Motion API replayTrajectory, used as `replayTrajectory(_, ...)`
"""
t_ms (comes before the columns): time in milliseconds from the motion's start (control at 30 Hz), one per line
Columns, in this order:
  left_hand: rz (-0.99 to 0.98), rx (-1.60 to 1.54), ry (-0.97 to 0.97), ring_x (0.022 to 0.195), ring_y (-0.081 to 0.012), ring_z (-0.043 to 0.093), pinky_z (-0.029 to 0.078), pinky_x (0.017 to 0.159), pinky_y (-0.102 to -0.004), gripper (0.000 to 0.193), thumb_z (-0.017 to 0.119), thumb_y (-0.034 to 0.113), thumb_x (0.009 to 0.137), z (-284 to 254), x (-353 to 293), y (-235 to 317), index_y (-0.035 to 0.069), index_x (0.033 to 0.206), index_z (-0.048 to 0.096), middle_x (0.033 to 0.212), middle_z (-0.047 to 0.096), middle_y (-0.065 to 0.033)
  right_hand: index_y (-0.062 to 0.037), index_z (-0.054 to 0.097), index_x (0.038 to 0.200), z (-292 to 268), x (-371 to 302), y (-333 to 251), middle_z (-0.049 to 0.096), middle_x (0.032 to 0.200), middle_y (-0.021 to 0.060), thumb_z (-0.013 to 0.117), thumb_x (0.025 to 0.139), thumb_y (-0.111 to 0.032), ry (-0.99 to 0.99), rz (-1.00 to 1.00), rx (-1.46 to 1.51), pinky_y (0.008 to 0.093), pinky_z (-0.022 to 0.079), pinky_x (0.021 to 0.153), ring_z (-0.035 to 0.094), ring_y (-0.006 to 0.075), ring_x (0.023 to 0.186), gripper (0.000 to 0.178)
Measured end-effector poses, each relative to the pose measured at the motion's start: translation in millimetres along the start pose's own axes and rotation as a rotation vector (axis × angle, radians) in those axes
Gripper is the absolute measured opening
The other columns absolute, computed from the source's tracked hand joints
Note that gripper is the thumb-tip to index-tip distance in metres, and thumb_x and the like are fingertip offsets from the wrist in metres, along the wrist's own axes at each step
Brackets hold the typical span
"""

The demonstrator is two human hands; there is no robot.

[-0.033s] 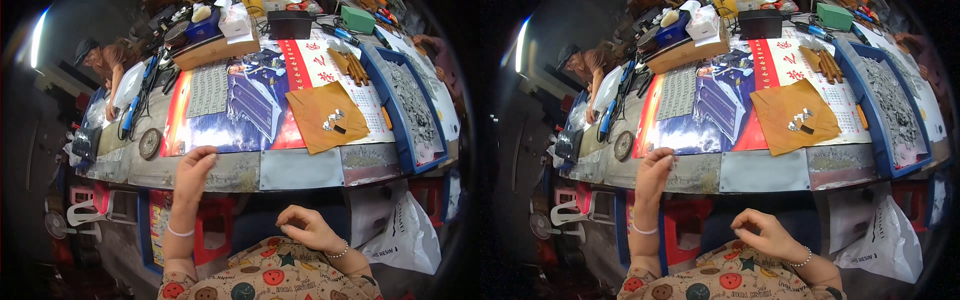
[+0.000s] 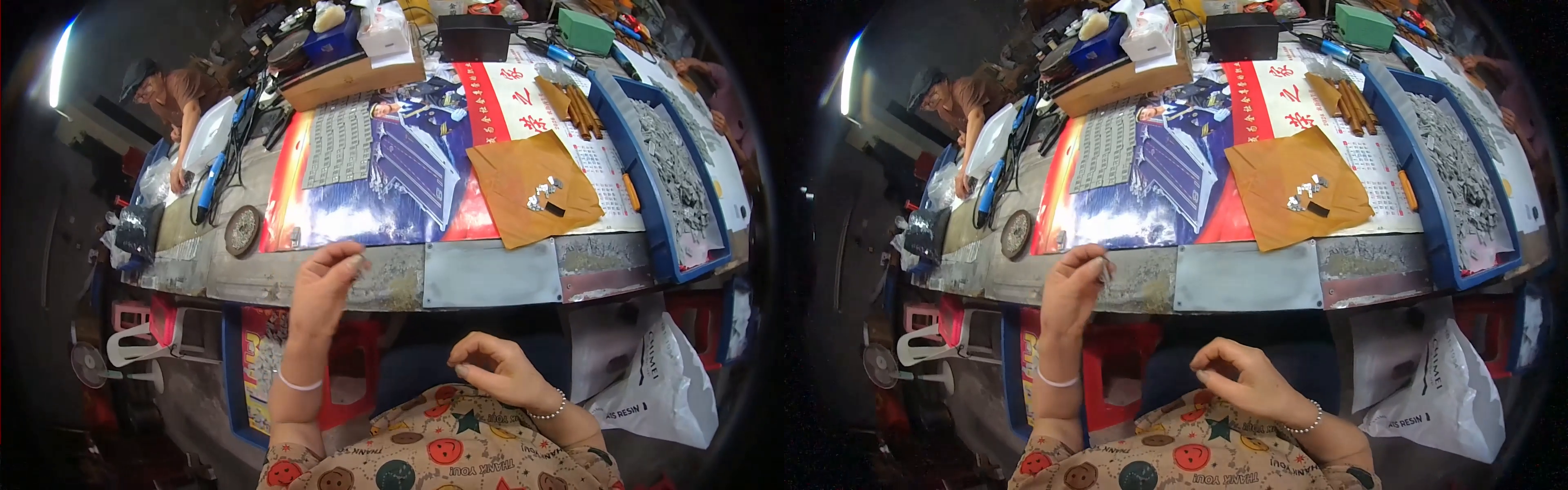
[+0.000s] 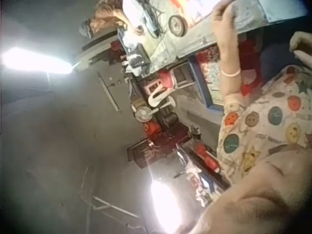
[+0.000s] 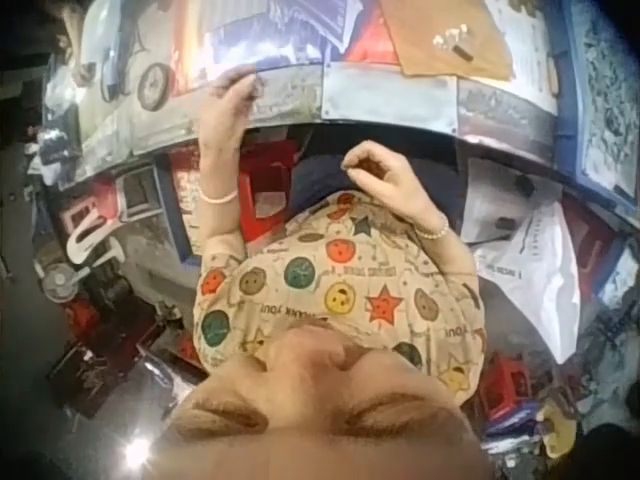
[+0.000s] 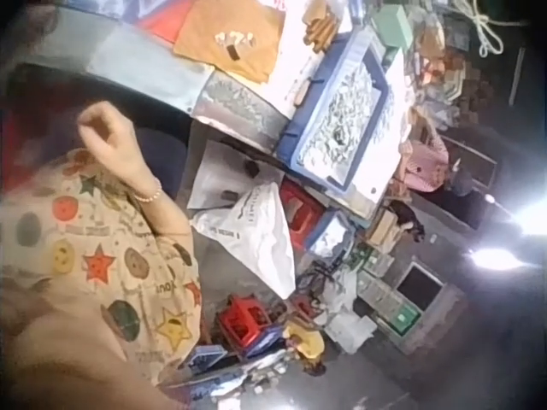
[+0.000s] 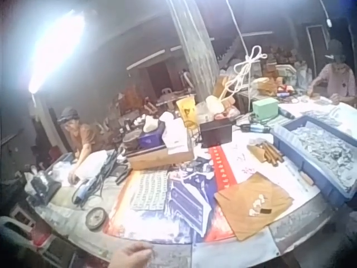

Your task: The recorder is seen manually assembling small electronic or mechanical components by applying labels or small stickers.

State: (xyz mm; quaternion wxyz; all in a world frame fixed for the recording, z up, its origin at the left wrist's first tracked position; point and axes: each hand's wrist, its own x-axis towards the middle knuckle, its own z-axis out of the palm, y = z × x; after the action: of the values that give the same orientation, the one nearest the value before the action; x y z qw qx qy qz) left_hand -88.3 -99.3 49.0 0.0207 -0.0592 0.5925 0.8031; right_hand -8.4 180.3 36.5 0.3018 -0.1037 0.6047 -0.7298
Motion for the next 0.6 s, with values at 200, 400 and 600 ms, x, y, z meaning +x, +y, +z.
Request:
replayTrajectory(200,-0.138,-0.175,-0.037,0.069,-0.0063,0.055,0.044,0.06,-0.0183,0.019,0.064,0.002,0.087,58,-50,-34,-0.002,0.106,0.064,0.084,0.063,-0.0023,0.0006,0.055,0.109,14,20,15,0.059,0.095,0.0011,0.059,0.092,-0.008,0.147,0.0,0.136,0.0203,0.046,0.073,0.055,0.0044,0.083,0.02)
replayTrajectory(400,-0.258,-0.233,-0.054,0.077,-0.0085,0.062,0.051,0.067,-0.0199,0.019,0.061,0.004,0.09,75,-72,-60,-0.002,0.108,0.06,0.088,0.065,-0.0053,0.0006,0.055,0.109,11,19,25,0.059,0.098,0.0012,0.058,0.093,-0.009,0.175,-0.058,0.167,0.0211,0.047,0.077,0.055,0.0051,0.087,0.019)
replayTrajectory(600,-0.227,-0.185,-0.053,0.076,-0.0077,0.06,0.05,0.065,-0.0196,0.018,0.06,0.004,0.09,77,-78,-65,-0.001,0.108,0.06,0.088,0.065,-0.0043,0.0021,0.056,0.105,6,14,29,0.06,0.096,0.0031,0.055,0.096,-0.013,0.193,-0.028,0.17,0.0218,0.047,0.073,0.056,0.0074,0.082,0.017)
